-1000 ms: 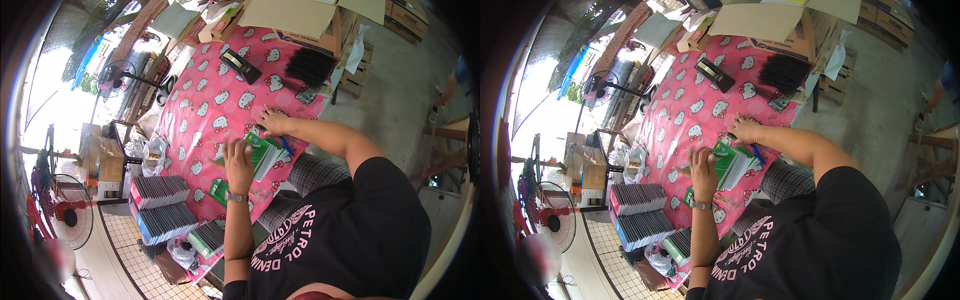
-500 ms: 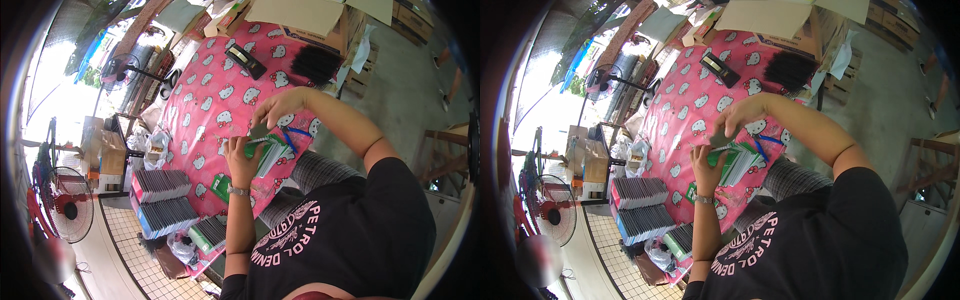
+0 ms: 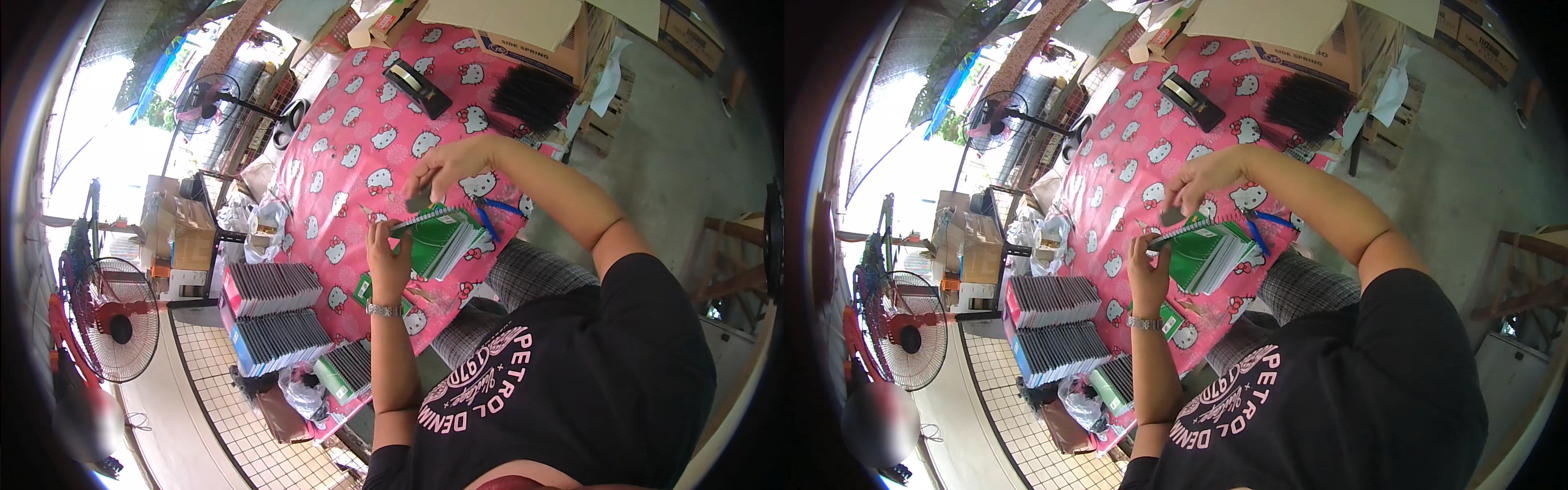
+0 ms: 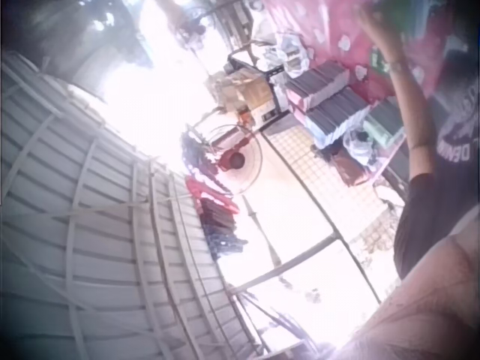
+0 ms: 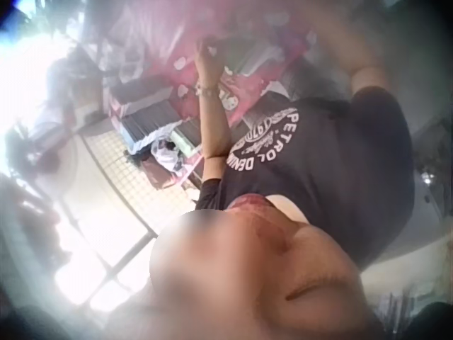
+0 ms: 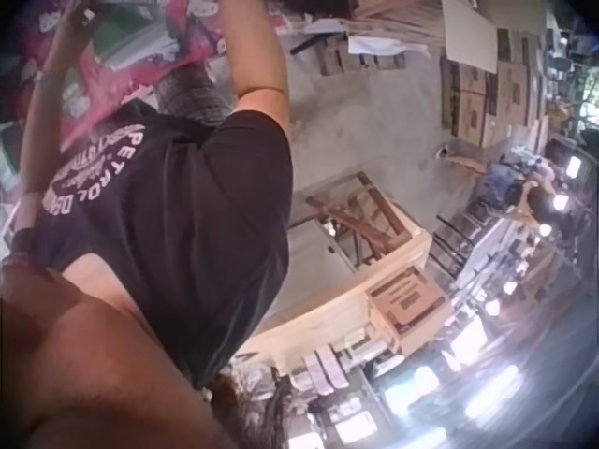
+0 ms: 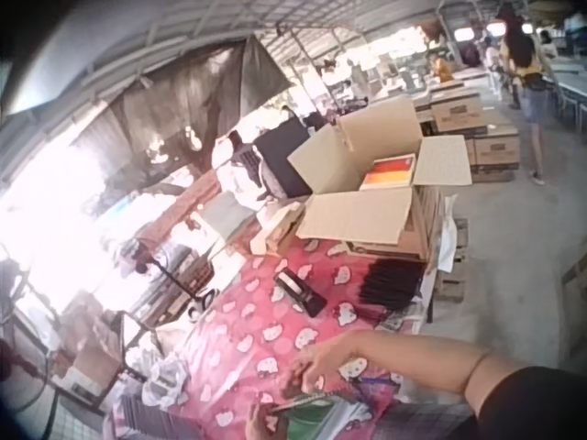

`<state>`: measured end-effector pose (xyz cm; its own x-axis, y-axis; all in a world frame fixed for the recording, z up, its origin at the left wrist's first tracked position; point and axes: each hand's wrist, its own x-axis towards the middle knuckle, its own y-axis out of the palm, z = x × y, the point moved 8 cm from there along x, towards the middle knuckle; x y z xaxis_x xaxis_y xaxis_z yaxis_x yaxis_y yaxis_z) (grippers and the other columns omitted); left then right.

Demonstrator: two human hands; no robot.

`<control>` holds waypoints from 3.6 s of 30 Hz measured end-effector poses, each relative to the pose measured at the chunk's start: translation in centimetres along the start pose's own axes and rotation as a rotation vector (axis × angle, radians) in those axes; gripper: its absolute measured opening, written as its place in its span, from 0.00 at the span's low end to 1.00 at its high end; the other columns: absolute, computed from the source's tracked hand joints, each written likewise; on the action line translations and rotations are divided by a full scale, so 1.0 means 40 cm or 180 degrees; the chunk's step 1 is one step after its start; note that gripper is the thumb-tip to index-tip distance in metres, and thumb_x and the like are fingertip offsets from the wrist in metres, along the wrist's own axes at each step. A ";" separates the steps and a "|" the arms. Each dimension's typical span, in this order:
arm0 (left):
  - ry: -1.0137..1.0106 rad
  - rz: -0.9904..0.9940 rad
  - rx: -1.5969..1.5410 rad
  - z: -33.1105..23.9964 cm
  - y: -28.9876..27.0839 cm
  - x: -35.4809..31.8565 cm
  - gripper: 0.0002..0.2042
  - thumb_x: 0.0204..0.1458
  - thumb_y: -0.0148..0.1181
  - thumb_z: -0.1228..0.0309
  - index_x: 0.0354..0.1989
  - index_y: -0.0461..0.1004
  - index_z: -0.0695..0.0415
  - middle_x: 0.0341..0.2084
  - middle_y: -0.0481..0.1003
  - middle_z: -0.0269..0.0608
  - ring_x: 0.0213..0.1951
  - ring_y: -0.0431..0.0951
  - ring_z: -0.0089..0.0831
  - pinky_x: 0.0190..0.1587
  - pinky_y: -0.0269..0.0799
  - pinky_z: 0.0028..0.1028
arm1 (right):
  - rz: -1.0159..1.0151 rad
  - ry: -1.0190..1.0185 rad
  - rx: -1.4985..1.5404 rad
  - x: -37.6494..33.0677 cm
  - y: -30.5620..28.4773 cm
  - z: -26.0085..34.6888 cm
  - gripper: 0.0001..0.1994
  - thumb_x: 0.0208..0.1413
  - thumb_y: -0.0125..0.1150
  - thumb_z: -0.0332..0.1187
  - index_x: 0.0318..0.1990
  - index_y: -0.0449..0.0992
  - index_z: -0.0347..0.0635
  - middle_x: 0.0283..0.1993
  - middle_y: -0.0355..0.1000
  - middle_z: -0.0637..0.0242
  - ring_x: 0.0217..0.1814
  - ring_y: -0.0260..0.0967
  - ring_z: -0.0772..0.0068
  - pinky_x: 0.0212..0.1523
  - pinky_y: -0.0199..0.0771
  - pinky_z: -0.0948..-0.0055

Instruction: The person assembles notebooks by threading spiral binding coils through the pre-punched holes of notebook covers and paper sets by hand.

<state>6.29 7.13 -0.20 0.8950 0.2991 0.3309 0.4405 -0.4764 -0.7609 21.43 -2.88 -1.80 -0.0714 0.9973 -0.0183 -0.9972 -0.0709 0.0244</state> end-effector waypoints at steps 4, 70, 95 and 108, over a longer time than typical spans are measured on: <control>-0.0097 0.0075 -0.0170 0.013 0.002 0.003 0.11 0.51 0.62 0.77 0.43 0.73 0.61 0.37 0.73 0.46 0.38 0.75 0.41 0.40 0.72 0.35 | 0.0040 0.0267 -0.0614 0.029 0.016 -0.003 0.25 0.47 0.66 0.32 0.55 0.74 0.36 0.51 0.73 0.66 0.52 0.69 0.76 0.56 0.66 0.73; -0.1015 -0.2552 -0.2166 0.150 -0.106 -0.253 0.10 0.56 0.58 0.82 0.46 0.76 0.69 0.34 0.77 0.43 0.34 0.80 0.29 0.34 0.82 0.26 | -0.2315 -0.0527 -0.0385 -0.107 0.274 -0.073 0.24 0.51 0.64 0.38 0.53 0.74 0.30 0.44 0.75 0.56 0.45 0.74 0.60 0.50 0.73 0.64; 0.0415 0.0804 0.1383 -0.096 0.141 -0.099 0.15 0.49 0.63 0.71 0.46 0.76 0.56 0.42 0.76 0.42 0.43 0.78 0.43 0.43 0.76 0.37 | -0.3791 0.1584 -0.3862 -0.304 -0.352 -0.279 0.06 0.54 0.60 0.30 0.38 0.77 0.41 0.41 0.74 0.56 0.48 0.72 0.53 0.45 0.75 0.58; 0.1104 0.0537 0.1325 -0.112 0.126 -0.104 0.14 0.50 0.59 0.72 0.47 0.77 0.54 0.38 0.80 0.40 0.36 0.81 0.36 0.36 0.78 0.34 | -0.3348 -0.0402 -0.2201 -0.241 -0.104 -0.058 0.10 0.57 0.61 0.30 0.46 0.76 0.40 0.38 0.74 0.56 0.43 0.73 0.50 0.45 0.72 0.59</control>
<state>5.11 -0.22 -2.91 0.9522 -0.0755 0.2961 0.2876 -0.1069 -0.9518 26.20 -12.24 -4.04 0.7258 0.5702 0.3849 -0.3771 0.7977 -0.4707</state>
